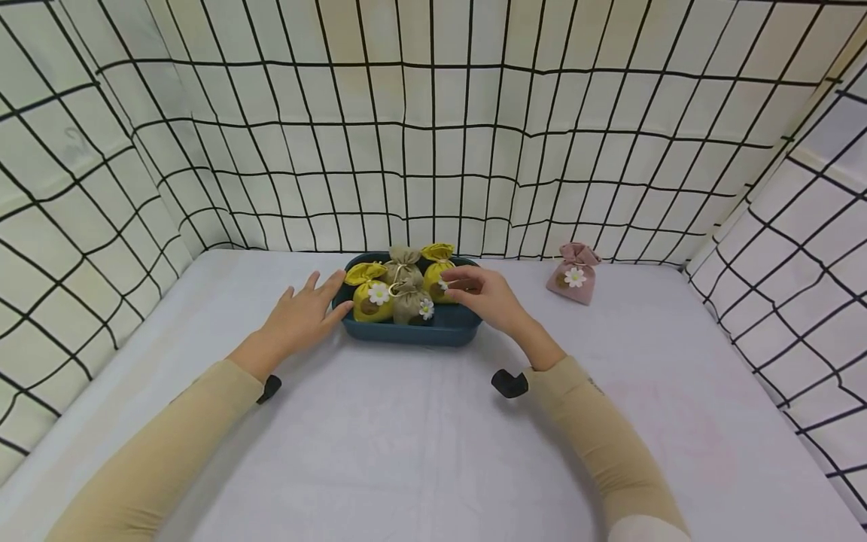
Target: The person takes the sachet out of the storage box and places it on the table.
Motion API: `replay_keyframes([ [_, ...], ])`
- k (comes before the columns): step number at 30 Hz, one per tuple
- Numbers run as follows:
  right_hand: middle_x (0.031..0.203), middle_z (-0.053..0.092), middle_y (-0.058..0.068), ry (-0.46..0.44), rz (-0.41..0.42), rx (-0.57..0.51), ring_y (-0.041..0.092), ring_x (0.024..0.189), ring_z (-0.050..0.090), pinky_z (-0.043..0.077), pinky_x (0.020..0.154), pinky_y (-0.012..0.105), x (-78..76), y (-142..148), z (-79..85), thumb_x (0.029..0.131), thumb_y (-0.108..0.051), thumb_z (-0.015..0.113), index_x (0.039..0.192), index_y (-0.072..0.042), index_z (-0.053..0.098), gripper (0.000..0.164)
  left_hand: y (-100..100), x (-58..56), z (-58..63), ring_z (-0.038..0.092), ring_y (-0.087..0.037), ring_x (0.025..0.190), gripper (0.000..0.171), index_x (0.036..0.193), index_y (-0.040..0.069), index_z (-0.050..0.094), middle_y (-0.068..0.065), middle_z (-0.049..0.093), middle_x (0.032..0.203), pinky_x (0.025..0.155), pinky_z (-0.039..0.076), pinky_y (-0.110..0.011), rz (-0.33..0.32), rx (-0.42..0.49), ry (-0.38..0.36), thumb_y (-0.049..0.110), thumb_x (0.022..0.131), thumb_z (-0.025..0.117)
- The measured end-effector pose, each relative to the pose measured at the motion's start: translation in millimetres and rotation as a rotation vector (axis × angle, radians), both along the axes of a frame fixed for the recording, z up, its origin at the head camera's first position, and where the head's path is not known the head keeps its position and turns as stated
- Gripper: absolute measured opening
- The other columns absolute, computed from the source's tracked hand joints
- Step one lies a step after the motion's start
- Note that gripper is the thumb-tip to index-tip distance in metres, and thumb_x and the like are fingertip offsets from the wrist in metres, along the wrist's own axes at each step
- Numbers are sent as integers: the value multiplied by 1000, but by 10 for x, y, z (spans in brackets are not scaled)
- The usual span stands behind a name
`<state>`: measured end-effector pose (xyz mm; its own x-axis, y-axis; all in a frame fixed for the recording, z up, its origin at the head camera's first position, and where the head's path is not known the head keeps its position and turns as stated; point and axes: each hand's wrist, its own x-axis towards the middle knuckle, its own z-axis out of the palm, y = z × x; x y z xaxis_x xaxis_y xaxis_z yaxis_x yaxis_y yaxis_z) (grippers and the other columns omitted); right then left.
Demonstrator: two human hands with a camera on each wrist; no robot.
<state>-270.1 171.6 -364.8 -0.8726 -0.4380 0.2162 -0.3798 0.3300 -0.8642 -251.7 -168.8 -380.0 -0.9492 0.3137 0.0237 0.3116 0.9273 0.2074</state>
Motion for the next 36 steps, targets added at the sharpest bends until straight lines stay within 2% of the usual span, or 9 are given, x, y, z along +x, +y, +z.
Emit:
replay_keyframes([
  [4, 135, 63, 24, -20, 22, 31, 35, 123, 62, 52, 100, 46, -31, -64, -10, 102, -6, 64, 138, 6, 59, 37, -1, 7, 9, 12, -45, 153, 74, 165, 6, 16, -17, 29, 165, 115, 14, -72, 4, 2, -5, 51, 110, 38],
  [10, 137, 61, 23, -37, 28, 64, 36, 125, 61, 52, 100, 49, -71, -123, -14, 101, -8, 66, 140, 5, 58, 41, 1, -1, 4, 13, -45, 153, 74, 165, 6, 16, -17, 30, 164, 115, 14, -72, 1, -5, 3, 50, 110, 38],
  [20, 137, 62, 19, -45, -14, 122, 36, 124, 61, 52, 99, 46, -125, -173, 6, 100, -9, 69, 141, 3, 59, 44, 12, 5, 32, 13, -45, 153, 74, 165, 6, 18, -16, 30, 164, 115, 15, -72, 4, -2, -1, 51, 110, 38],
  [36, 140, 59, 21, -121, 49, 172, 35, 127, 60, 52, 101, 42, -253, -277, -53, 97, -3, 71, 142, 3, 57, 48, -8, 18, -10, 13, -45, 153, 73, 165, 5, 18, -16, 27, 166, 115, 14, -73, -3, 1, 6, 50, 110, 38],
])
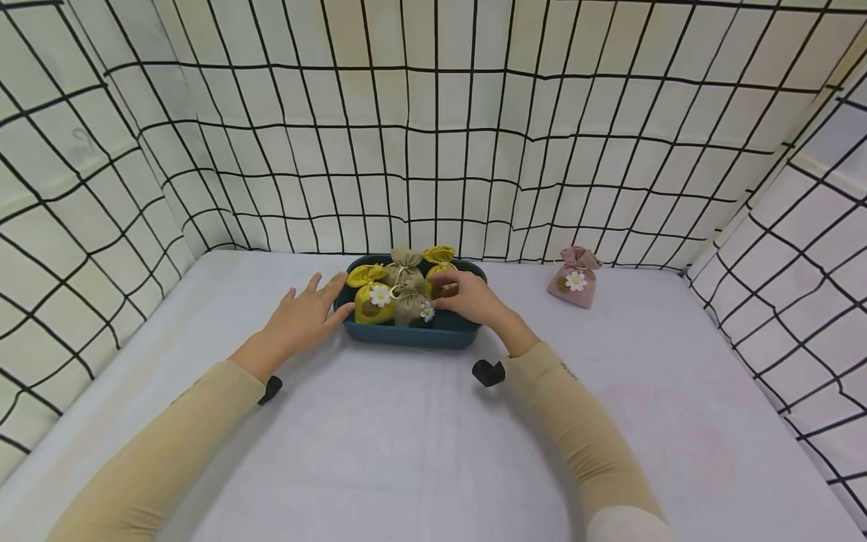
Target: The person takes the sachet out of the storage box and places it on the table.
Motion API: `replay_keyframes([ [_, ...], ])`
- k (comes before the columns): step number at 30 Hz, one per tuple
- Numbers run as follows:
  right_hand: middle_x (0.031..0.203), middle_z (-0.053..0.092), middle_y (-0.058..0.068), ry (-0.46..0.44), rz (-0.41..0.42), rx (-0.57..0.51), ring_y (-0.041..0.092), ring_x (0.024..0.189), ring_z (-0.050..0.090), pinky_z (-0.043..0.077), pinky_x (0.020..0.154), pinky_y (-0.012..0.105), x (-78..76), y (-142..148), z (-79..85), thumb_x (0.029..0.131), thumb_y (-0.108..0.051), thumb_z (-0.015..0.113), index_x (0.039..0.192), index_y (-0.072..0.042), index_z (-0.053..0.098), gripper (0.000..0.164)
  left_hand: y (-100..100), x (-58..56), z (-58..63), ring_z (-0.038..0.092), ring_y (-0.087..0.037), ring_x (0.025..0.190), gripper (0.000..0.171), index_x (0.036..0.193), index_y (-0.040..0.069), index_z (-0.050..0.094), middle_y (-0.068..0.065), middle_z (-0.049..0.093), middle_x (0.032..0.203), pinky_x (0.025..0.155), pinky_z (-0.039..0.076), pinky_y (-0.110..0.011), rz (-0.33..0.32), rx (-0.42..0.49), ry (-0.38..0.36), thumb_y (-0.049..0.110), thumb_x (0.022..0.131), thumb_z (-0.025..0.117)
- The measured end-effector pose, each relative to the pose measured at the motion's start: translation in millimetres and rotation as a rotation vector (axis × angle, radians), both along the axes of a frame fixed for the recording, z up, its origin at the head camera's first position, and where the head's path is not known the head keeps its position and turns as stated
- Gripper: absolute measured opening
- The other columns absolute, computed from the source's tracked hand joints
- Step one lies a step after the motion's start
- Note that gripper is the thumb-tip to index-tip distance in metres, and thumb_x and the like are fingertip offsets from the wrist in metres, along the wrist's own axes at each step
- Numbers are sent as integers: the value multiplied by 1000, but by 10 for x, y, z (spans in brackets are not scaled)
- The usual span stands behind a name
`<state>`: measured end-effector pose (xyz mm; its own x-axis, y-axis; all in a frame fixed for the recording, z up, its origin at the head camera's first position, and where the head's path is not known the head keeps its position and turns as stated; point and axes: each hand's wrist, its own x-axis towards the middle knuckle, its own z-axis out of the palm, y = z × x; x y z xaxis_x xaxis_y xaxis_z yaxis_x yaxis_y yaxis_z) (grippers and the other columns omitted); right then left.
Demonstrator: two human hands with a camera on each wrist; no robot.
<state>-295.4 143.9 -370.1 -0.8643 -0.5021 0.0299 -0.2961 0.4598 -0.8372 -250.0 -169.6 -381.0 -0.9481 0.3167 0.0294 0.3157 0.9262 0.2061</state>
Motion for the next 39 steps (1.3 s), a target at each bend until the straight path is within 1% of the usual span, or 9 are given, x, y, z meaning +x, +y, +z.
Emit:
replay_keyframes([
  [8, 142, 58, 19, -8, 10, 47, 34, 127, 59, 51, 101, 43, -12, -30, 5, 96, -4, 72, 145, 1, 55, 53, 10, -4, 7, 13, -45, 153, 73, 165, 6, 18, -15, 27, 166, 115, 15, -72, 6, -3, 3, 51, 110, 38],
  [18, 146, 53, 24, 0, 49, 81, 37, 126, 60, 52, 101, 43, -25, -67, -6, 93, 0, 74, 149, 6, 48, 62, 6, 4, 21, 13, -44, 153, 73, 165, 6, 18, -13, 25, 167, 115, 15, -72, 5, -2, -2, 51, 110, 37],
  [26, 143, 55, 24, 8, 72, 102, 37, 124, 61, 49, 105, 43, -56, -109, -48, 92, -2, 77, 149, 7, 46, 65, 5, 7, 18, 13, -45, 153, 73, 165, 6, 19, -14, 25, 167, 115, 15, -73, 3, 3, -6, 50, 110, 37],
  [30, 144, 54, 24, -13, 81, 99, 37, 124, 60, 50, 104, 42, -65, -118, -59, 92, 0, 76, 149, 7, 45, 65, 4, 4, 4, 14, -45, 153, 72, 164, 5, 19, -14, 25, 167, 115, 15, -73, -2, 5, 0, 50, 110, 37],
  [35, 145, 52, 26, -47, 95, 80, 39, 126, 59, 50, 104, 42, -65, -133, -45, 91, 5, 74, 149, 8, 44, 66, 3, 3, 8, 14, -45, 153, 73, 164, 5, 19, -14, 25, 167, 115, 15, -73, 0, 7, 0, 50, 110, 37],
  [39, 147, 51, 27, -43, 102, 113, 39, 126, 59, 50, 104, 42, -67, -149, -35, 91, 5, 75, 150, 9, 42, 68, 1, -5, 2, 13, -45, 153, 73, 165, 6, 19, -14, 25, 167, 115, 15, -73, 1, 7, 2, 51, 110, 37],
])
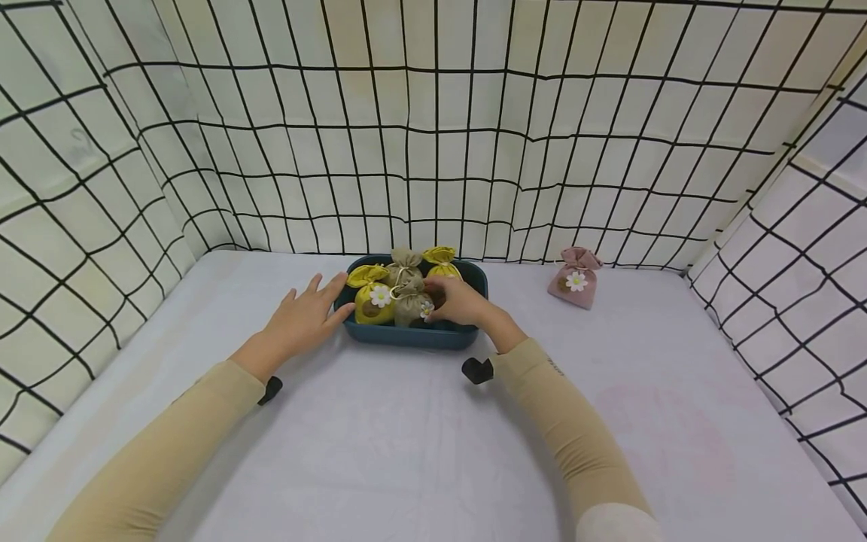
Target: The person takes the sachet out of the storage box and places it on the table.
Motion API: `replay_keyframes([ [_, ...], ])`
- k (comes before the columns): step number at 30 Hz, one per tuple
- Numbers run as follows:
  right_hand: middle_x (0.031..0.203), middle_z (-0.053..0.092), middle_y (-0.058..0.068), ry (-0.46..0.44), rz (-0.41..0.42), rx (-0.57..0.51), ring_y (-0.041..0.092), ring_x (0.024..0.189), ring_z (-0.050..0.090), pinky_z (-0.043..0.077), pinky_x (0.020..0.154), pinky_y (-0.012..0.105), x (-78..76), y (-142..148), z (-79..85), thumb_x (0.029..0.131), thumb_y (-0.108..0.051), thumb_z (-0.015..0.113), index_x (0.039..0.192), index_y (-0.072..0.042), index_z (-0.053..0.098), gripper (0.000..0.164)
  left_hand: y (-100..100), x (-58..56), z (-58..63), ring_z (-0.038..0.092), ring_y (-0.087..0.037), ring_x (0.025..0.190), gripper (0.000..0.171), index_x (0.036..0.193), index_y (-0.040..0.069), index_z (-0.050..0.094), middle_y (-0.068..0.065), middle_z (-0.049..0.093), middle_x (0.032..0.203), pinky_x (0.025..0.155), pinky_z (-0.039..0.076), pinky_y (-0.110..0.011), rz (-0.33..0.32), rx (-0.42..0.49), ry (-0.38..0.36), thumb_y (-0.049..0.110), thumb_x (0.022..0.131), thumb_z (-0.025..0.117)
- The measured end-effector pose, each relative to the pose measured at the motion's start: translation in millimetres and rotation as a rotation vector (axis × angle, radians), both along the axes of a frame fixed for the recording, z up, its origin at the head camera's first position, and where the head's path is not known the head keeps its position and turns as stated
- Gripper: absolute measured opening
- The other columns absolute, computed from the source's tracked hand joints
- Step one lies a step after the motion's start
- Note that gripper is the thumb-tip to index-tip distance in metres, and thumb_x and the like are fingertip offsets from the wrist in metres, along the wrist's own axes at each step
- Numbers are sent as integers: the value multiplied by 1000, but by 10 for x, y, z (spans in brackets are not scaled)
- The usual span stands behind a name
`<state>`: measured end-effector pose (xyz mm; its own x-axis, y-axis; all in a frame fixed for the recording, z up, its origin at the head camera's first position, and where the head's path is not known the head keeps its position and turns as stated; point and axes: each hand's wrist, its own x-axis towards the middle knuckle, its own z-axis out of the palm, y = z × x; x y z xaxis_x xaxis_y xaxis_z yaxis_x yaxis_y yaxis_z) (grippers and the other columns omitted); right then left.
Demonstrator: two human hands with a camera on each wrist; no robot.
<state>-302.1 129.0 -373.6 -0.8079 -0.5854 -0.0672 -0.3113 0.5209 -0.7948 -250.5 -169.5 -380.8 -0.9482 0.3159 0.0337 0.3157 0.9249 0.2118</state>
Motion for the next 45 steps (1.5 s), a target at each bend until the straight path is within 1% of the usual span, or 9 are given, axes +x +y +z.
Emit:
replay_keyframes([
  [3, 145, 53, 26, 17, 2, 29, 38, 125, 60, 50, 103, 42, 0, -8, 1, 91, 5, 75, 149, 9, 43, 67, -3, 2, -1, 13, -45, 153, 73, 165, 6, 19, -13, 25, 167, 115, 15, -73, 1, -1, 1, 51, 110, 37],
  [9, 143, 55, 25, 36, -3, 50, 36, 125, 60, 50, 103, 41, -2, -16, -9, 90, 4, 76, 148, 8, 46, 65, -8, 3, -4, 13, -45, 153, 73, 165, 6, 18, -14, 25, 167, 115, 15, -73, 0, -8, 5, 51, 110, 37],
  [15, 143, 56, 23, 29, -12, 57, 35, 124, 61, 50, 103, 41, -1, -31, -7, 90, 5, 76, 148, 7, 47, 65, -7, 12, 3, 12, -44, 153, 73, 165, 6, 18, -14, 25, 167, 115, 15, -72, 1, -4, -2, 51, 110, 37],
  [22, 137, 61, 23, 37, -2, 45, 34, 120, 63, 51, 101, 41, -24, -45, -25, 89, 3, 78, 144, 7, 51, 61, 0, 11, 9, 12, -44, 154, 73, 165, 6, 17, -15, 26, 166, 115, 13, -73, 1, 8, -7, 50, 110, 38],
  [27, 133, 63, 22, 47, -2, 59, 33, 118, 64, 52, 100, 41, -15, -53, -29, 89, 0, 79, 142, 6, 53, 59, 2, 8, 14, 13, -44, 153, 73, 165, 5, 18, -14, 26, 166, 115, 15, -73, 0, 3, -2, 50, 110, 38],
  [32, 129, 65, 21, 76, -8, 110, 32, 116, 64, 52, 99, 42, 5, -59, -29, 89, -8, 81, 140, 5, 55, 59, 7, 14, 21, 14, -44, 153, 73, 165, 6, 19, -14, 27, 166, 115, 16, -72, 5, 5, -9, 51, 110, 38],
  [36, 127, 66, 20, 87, 3, 114, 31, 114, 65, 52, 98, 42, 17, -63, -27, 90, -9, 81, 138, 6, 56, 56, 10, 22, 29, 15, -44, 153, 74, 165, 6, 18, -15, 29, 165, 115, 16, -72, 8, 7, -15, 52, 110, 37],
  [39, 130, 66, 21, 86, 3, 111, 31, 117, 64, 51, 100, 42, 22, -65, -23, 91, -10, 80, 140, 6, 55, 58, 6, 26, 30, 14, -44, 153, 74, 165, 6, 18, -15, 29, 165, 115, 15, -72, 6, 11, -14, 51, 110, 38],
  [45, 134, 63, 24, 91, -23, 138, 35, 125, 60, 46, 106, 47, 24, -67, -27, 91, -14, 81, 149, 6, 46, 71, 3, 27, 20, 14, -45, 153, 74, 165, 6, 17, -16, 28, 166, 115, 14, -73, 4, 13, -11, 51, 110, 38],
])
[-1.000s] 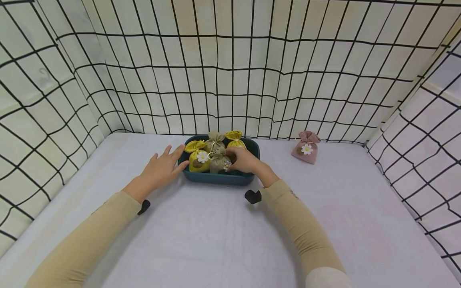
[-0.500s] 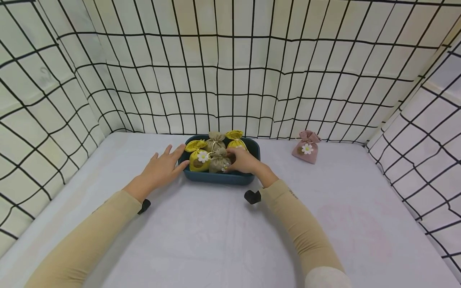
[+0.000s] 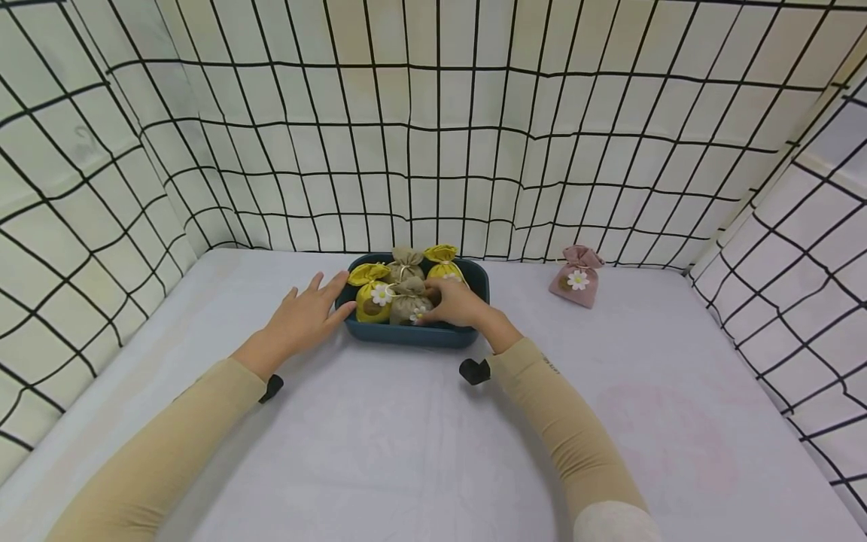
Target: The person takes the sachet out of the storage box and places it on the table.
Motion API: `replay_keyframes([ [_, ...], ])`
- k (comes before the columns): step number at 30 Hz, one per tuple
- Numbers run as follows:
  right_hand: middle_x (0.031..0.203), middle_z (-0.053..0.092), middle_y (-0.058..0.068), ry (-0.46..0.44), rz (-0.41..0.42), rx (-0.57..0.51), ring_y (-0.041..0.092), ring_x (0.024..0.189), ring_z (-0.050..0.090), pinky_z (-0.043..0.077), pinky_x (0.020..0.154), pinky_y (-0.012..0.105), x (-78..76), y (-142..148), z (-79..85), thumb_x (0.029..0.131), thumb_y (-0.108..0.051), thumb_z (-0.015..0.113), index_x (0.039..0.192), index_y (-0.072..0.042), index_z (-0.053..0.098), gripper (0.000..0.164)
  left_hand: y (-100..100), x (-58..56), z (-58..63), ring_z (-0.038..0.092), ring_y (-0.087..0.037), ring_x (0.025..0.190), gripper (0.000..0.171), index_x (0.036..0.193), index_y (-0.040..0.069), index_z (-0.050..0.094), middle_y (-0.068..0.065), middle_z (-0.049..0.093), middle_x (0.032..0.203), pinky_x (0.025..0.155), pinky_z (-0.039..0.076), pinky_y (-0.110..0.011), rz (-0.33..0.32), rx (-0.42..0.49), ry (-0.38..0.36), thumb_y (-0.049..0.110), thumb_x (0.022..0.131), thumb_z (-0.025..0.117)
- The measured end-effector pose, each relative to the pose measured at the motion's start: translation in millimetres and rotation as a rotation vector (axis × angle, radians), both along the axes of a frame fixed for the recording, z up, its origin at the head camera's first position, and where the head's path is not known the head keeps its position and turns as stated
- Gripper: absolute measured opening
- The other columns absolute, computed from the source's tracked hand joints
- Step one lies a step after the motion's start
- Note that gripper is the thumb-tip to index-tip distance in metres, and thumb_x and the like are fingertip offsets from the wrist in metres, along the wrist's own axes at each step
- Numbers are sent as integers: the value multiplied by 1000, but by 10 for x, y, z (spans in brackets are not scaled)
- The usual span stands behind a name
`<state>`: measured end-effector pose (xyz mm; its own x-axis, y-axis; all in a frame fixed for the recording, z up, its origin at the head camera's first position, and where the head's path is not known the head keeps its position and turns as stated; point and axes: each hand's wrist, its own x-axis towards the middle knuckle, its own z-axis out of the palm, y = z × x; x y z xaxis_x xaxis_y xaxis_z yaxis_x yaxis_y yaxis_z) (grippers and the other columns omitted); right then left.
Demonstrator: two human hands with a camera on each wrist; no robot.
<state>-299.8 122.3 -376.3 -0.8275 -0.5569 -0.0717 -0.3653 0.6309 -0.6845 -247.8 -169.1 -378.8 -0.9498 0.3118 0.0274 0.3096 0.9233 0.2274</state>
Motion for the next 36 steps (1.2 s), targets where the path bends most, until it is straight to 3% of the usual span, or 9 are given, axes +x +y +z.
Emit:
replay_keyframes([
  [14, 128, 67, 20, 20, 16, -26, 32, 119, 63, 50, 101, 46, 1, -3, -19, 90, -19, 82, 142, 4, 55, 64, 3, 4, -2, 14, -44, 153, 73, 165, 6, 18, -16, 28, 165, 115, 15, -73, 1, 11, 9, 50, 110, 39],
  [25, 128, 67, 19, 22, 4, -44, 31, 118, 63, 50, 101, 46, 13, -9, -8, 89, -19, 83, 146, 4, 52, 68, -3, -7, -2, 13, -44, 153, 74, 165, 7, 16, -16, 29, 165, 115, 14, -73, 7, 3, -5, 52, 110, 38],
  [36, 119, 70, 15, 63, 20, -25, 28, 109, 65, 52, 95, 45, 37, 10, 28, 89, -19, 82, 139, 2, 59, 59, -9, -2, 5, 13, -44, 153, 74, 165, 6, 15, -16, 28, 165, 115, 14, -73, 3, 5, -5, 51, 110, 38],
])
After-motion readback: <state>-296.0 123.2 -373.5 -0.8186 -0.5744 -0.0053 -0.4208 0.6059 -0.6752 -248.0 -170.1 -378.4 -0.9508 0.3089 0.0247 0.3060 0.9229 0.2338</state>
